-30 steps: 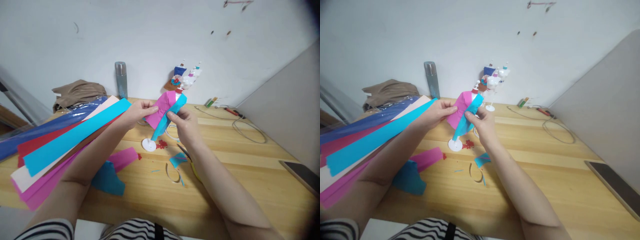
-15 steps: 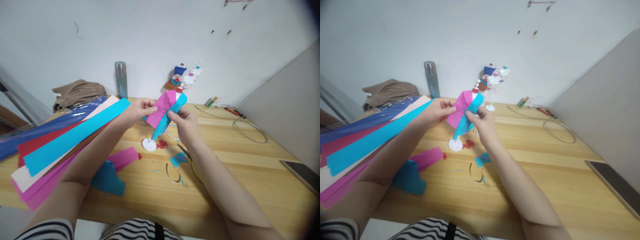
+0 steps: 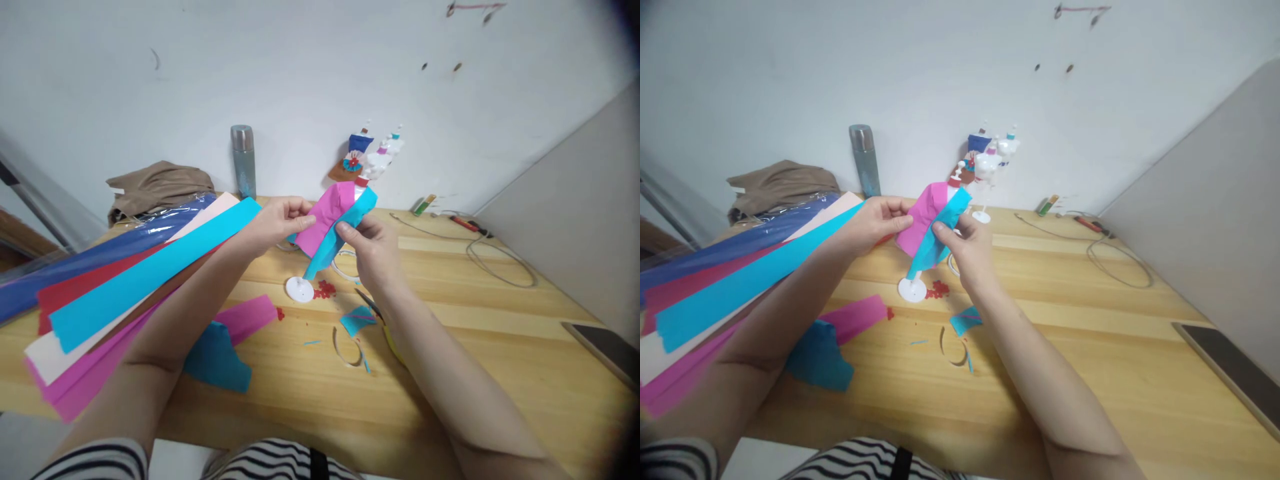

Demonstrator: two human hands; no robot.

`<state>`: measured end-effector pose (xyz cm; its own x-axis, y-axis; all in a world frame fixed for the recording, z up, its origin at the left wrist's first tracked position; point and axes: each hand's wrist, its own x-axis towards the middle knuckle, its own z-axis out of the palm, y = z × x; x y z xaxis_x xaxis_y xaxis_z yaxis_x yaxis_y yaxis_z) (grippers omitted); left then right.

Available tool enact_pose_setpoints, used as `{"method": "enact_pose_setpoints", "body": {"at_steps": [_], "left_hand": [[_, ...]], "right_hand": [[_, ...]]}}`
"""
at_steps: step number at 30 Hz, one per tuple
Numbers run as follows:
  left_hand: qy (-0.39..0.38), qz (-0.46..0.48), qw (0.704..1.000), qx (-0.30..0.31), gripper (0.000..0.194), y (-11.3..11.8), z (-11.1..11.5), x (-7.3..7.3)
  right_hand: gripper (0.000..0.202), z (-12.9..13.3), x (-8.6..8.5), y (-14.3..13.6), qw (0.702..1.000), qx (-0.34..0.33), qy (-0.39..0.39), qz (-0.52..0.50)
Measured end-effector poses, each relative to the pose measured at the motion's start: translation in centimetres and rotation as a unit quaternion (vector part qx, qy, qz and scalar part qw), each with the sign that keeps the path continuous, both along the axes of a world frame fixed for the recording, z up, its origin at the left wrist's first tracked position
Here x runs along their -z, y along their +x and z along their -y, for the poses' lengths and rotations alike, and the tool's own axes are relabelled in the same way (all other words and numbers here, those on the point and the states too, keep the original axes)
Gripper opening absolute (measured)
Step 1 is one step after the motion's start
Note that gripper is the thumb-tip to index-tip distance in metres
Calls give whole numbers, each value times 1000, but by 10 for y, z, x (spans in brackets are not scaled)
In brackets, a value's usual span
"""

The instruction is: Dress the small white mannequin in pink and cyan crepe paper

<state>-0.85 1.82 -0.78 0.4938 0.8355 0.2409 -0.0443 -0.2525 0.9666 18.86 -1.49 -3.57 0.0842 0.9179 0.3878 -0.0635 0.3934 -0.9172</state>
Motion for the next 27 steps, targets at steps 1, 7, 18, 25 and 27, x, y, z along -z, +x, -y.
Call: {"method": "enact_pose_setpoints", "body": {"at_steps": [1,7,18,25,27], "left_hand": [[-15,15,1000,11,39,0,-2,2],[-47,66,996,37,50,7,-9,16],[-165,-68,983,-31,57,4,-5,1],[-182,-56,981,25,38,0,-1,-2],[-187,-39,982,11,31,-2,-3,0]], "right_hand": [[15,0,0,0,1000,2,1,2],[13,0,1,0,1000,-5,-3,-8],[12,-3,0,5,1000,11,6,-17],[14,-5,-1,7,1000,22,9,-14],[16,-6,1,7,1000,22,6,-13]]}}
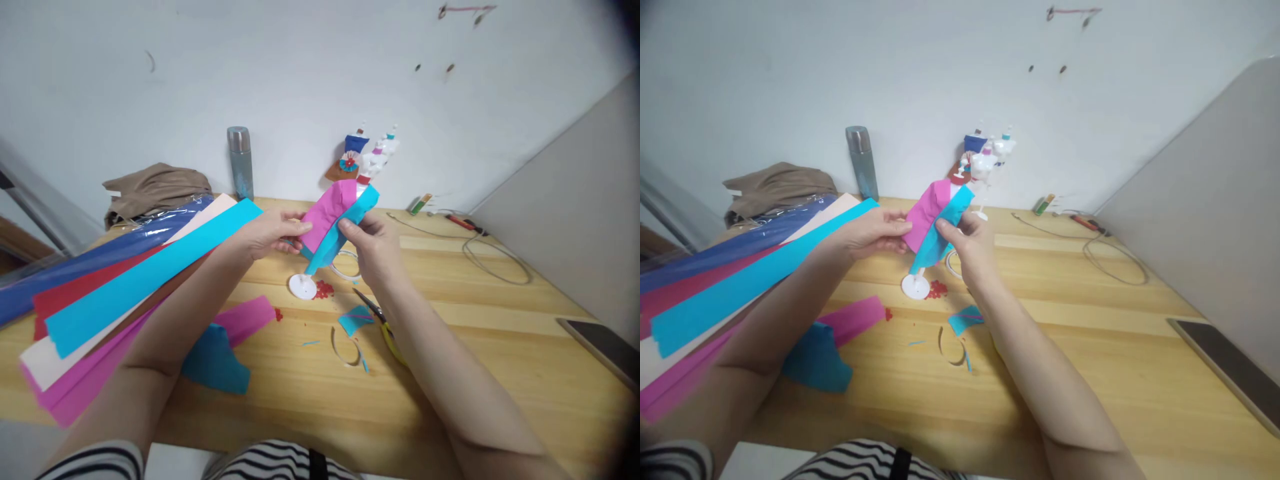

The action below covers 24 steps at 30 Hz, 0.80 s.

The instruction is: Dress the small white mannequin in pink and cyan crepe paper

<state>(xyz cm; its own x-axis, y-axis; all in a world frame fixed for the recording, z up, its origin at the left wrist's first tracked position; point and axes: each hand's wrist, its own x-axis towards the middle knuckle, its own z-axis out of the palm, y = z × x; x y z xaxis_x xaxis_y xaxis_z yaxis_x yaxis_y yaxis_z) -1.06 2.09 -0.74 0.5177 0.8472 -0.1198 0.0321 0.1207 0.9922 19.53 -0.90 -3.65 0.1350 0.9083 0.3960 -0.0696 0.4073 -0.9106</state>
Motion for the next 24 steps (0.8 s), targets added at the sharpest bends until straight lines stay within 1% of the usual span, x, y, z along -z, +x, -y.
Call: {"method": "enact_pose_setpoints", "body": {"at_steps": [3,7,9,10,11,12,13,15,16,17,18,19,20,21,23,24], "left_hand": [[11,-11,999,-38,17,-3,-4,3],[41,-41,997,-55,12,-1,-4,2],[115,-70,985,-108,9,3,0,-3],[177,-90,967,-159,9,5,4,-6],[251,-118,939,-206,11,8,9,-9],[317,-142,907,-237,16,11,15,-12],[372,-169,881,-238,21,14,21,-14],[447,-245,843,-174,30,21,34,-16],[470,-292,818,-154,34,24,40,-16],[489,-334,790,-156,38,27,45,-15],[497,-375,769,-145,39,30,49,-14],[498,-404,755,-138,38,33,52,-12],[490,-423,750,-137,32,34,53,-11],[475,-435,754,-132,25,35,53,-10],[441,-438,773,-126,12,35,52,-10],[428,-436,782,-124,9,34,51,-11]], "right_hand": [[19,-1,1,-1,1000,-5,-8,-6],[18,1,0,-2,1000,-9,-8,-12],[19,3,-1,-2,1000,-6,-9,-10],[19,4,-2,-2,1000,-3,-9,-8],[19,4,-3,-3,1000,1,-10,-8],[19,5,-3,-3,1000,3,-12,-7],[20,5,-3,-4,1000,6,-12,-8],[22,5,-3,-5,1000,9,-13,-10],[23,5,-3,-5,1000,9,-14,-9],[23,4,-3,-5,1000,10,-13,-6],[24,4,-2,-5,1000,10,-12,-3],[24,3,-2,-5,1000,10,-12,2],[24,3,-1,-5,1000,9,-12,8],[24,3,-1,-4,1000,8,-13,13],[25,3,-1,-4,1000,3,-16,19],[25,3,0,-4,1000,1,-17,21]]}}
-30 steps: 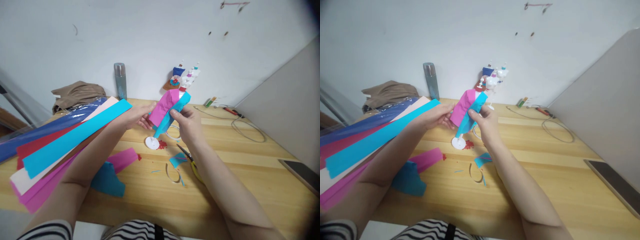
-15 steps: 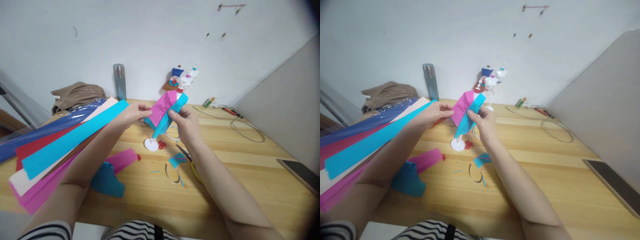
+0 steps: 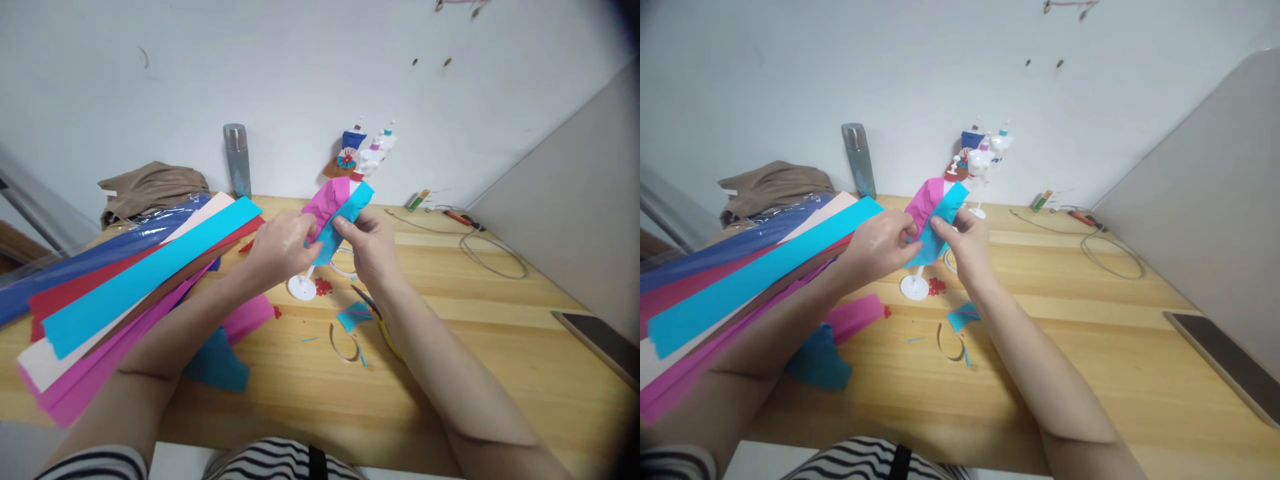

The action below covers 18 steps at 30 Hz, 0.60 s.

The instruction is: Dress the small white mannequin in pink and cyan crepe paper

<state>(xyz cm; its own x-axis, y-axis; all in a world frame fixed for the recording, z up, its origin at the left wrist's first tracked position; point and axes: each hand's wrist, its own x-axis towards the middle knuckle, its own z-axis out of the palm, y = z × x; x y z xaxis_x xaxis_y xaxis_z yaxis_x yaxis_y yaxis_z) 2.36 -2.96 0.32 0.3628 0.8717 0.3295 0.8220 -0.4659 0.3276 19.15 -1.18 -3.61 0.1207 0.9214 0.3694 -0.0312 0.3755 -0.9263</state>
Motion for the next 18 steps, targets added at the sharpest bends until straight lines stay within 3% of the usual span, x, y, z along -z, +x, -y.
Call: {"method": "enact_pose_setpoints", "body": {"at_steps": [7,11,18], "left_hand": [[0,94,996,-4,30,1,1,0],[-56,131,990,-7,28,2,-2,-1],[-82,187,978,52,25,-5,-14,4]], "right_hand": [[24,1,-1,0,1000,-7,1,-12],[21,2,-2,0,1000,-12,3,-5],[23,0,0,-1,1000,0,3,-7]]}}
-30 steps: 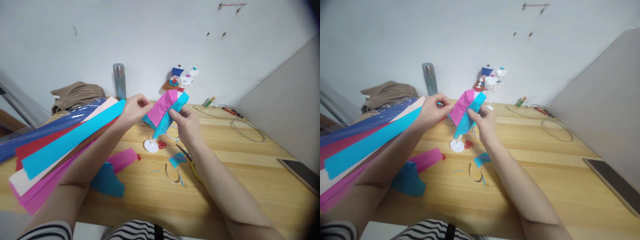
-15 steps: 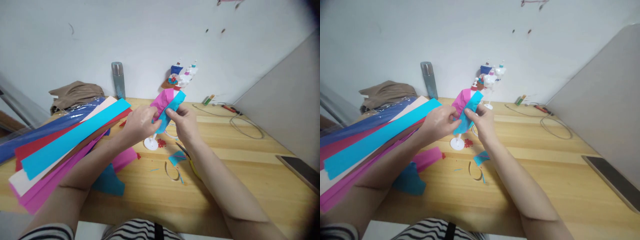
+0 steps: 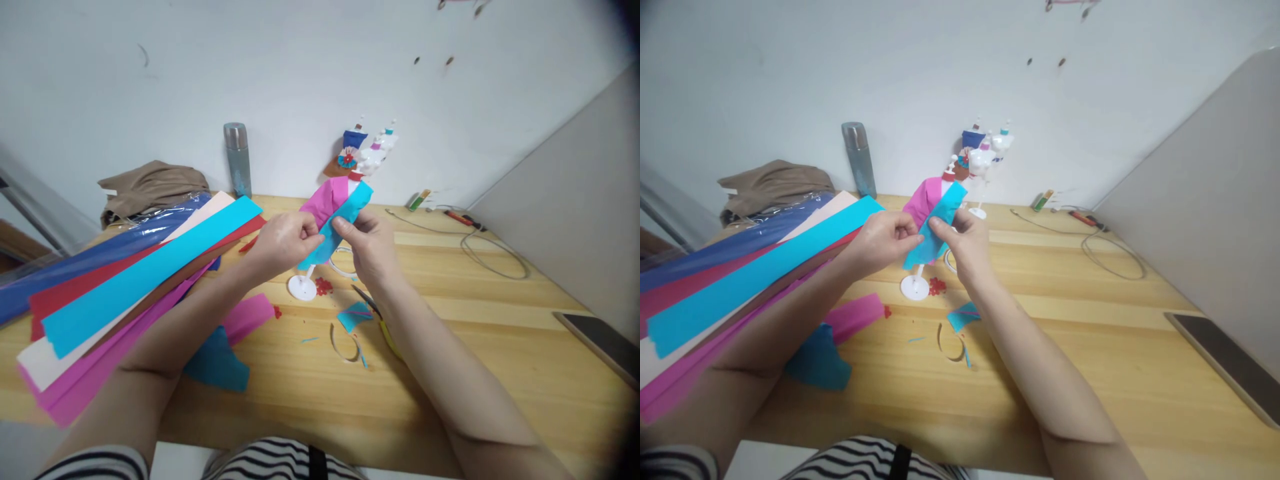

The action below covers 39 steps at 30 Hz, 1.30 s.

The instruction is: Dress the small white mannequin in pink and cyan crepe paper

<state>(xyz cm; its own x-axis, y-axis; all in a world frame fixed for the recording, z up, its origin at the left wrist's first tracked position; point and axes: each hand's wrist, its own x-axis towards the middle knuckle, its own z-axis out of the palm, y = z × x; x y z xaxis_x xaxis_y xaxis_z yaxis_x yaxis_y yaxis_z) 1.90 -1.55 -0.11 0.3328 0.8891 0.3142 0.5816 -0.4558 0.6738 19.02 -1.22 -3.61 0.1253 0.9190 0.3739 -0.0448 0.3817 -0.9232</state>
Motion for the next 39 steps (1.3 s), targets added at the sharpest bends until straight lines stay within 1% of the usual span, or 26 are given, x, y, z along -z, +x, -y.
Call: {"method": "enact_pose_setpoints", "body": {"at_steps": [5,9,12,15,16,17,19,21,24,25,27,29,36,39], "left_hand": [[22,-6,1000,-5,18,-5,-5,1],[15,-9,1000,-1,26,-11,-5,-3],[27,25,999,-23,30,-14,-7,-6],[75,66,994,-49,20,-14,-10,-6],[86,74,993,-43,19,-13,-11,-5],[92,77,992,-30,25,-12,-12,-4],[83,83,993,6,42,-10,-13,0],[56,111,992,32,51,-8,-15,3],[-6,195,978,73,55,-9,-19,5],[-32,221,971,88,52,-10,-20,5],[-73,251,959,110,37,-12,-22,4],[-85,257,956,116,23,-15,-24,3],[-55,241,964,95,18,-15,-26,4],[-53,243,963,106,15,-14,-28,6]], "right_hand": [[24,-2,2,1,1000,0,4,14],[23,-2,2,1,1000,-1,-6,-4],[24,0,1,1,1000,-10,-12,-9],[28,0,1,0,1000,-11,-14,1],[29,0,1,0,1000,-10,-16,4],[30,0,2,0,1000,-9,-17,4],[30,-1,3,1,1000,-6,-15,5],[31,-2,4,1,1000,-5,-9,12],[31,-2,3,0,1000,-15,-8,17],[30,-1,2,0,1000,-19,-8,13],[28,0,1,0,1000,-24,-12,3],[26,2,0,-1,1000,-26,-15,-1],[28,6,-3,-3,999,-51,-15,0],[27,8,-4,-5,998,-57,-16,4]]}}
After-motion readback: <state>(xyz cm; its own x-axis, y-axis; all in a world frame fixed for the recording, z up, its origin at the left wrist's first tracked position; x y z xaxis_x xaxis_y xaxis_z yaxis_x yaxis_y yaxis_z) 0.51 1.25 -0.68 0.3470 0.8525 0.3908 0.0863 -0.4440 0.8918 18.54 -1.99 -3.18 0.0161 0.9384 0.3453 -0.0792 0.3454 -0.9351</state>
